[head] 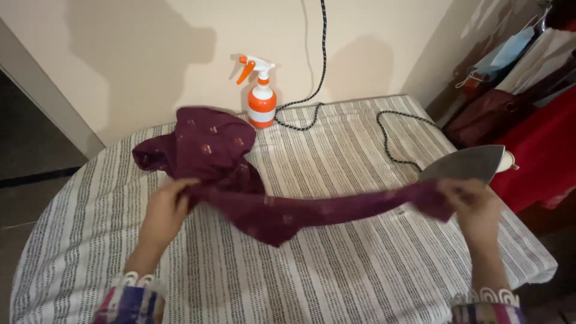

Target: Spreading a purple garment on an ironing board and spraying it with water to prepare for ironing.

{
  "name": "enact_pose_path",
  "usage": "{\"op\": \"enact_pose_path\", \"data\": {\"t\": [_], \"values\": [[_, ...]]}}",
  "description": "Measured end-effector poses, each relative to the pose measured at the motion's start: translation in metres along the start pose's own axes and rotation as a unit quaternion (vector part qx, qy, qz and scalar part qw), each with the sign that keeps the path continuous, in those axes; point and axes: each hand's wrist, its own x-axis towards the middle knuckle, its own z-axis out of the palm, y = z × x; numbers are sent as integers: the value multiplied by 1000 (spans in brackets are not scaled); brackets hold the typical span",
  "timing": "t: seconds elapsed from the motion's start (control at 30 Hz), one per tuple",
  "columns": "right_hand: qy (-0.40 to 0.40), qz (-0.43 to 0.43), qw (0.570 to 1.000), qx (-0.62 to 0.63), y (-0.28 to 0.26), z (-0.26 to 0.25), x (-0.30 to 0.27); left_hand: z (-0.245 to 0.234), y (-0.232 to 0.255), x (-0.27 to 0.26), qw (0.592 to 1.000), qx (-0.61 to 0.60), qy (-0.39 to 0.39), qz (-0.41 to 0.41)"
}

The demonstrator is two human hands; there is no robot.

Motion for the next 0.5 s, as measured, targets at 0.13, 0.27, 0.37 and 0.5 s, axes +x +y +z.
{"op": "enact_pose_path", "data": {"t": [0.13, 0.27, 0.37, 0.5], "values": [[227, -105, 967, 48, -7, 28, -10, 9, 34, -2, 992, 45, 117, -20], [114, -88, 988, -61, 76, 61, -35, 64, -79, -19, 992, -34, -84, 91], [85, 6, 994, -66, 49, 48, -47, 43, -41, -29, 998, -20, -32, 55], [147, -113, 964, -193, -27, 35, -51, 6, 32, -24, 981, 14, 193, -14]]}}
